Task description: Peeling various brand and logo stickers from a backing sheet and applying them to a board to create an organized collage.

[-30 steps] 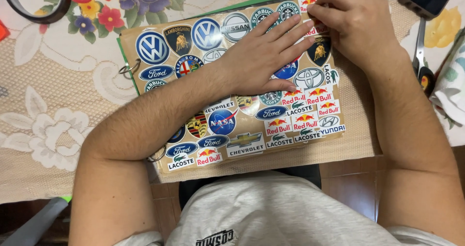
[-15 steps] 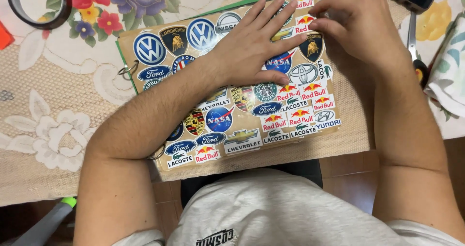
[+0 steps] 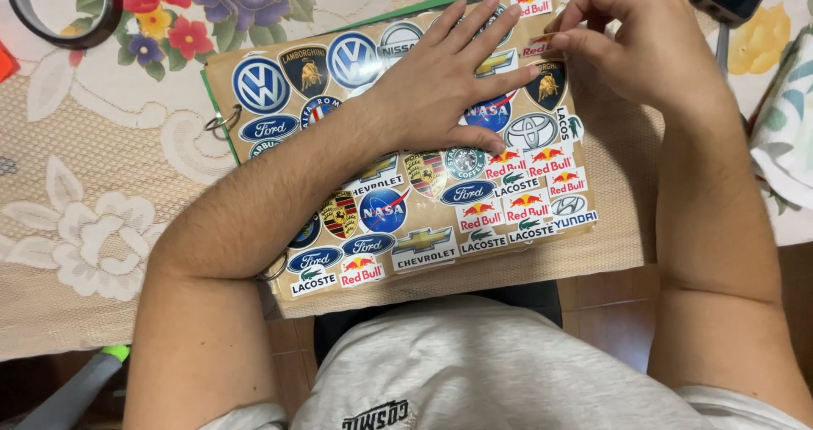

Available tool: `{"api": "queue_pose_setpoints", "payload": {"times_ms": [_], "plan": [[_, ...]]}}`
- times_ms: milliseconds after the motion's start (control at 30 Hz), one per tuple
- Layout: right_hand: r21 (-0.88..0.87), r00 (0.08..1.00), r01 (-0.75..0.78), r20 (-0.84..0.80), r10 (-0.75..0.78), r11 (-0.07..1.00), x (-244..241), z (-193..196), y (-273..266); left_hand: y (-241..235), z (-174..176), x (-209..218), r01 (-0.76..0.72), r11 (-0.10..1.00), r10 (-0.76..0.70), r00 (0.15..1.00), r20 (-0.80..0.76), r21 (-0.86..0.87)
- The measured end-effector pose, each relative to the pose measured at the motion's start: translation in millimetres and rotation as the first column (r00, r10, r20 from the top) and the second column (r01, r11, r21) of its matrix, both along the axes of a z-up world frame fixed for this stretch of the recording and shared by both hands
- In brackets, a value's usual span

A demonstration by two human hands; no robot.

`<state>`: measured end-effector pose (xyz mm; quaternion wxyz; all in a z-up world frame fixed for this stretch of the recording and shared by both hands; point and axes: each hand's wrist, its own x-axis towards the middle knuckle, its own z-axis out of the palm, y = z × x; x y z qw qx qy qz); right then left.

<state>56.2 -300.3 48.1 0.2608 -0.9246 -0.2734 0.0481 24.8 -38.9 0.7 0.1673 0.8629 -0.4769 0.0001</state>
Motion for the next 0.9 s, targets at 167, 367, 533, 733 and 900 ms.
{"api": "queue_pose_setpoints", "payload": {"times_ms": [167, 367, 533, 733, 900], "plan": [[0.112, 0.992, 0.086, -0.098, -0.075, 0.990, 14.8, -22.0, -0.5, 0.0, 1.2, -0.8, 0.001, 1.000, -0.001, 1.000, -0.005, 0.018], [0.093, 0.992, 0.101, -0.080, -0.093, 0.991, 25.6, -34.5, -3.4, 0.5, -1.0, -0.4, -0.005, 1.000, 0.005, 1.000, -0.004, -0.004], [0.059, 0.986, 0.108, -0.134, -0.099, 0.992, 21.6, -27.0, -1.1, 0.5, -0.9, 0.1, -0.003, 1.000, 0.003, 1.000, -0.012, -0.007], [0.096, 0.988, 0.100, -0.125, -0.088, 0.990, 26.0, -38.5, -3.3, 0.0, -4.8, 0.7, -0.004, 1.000, 0.004, 1.000, 0.003, -0.026], [0.117, 0.986, 0.101, -0.145, -0.084, 0.988, 25.0, -35.9, -0.2, -0.2, -4.3, 0.8, -0.006, 1.000, 0.006, 1.000, -0.010, -0.017]]}}
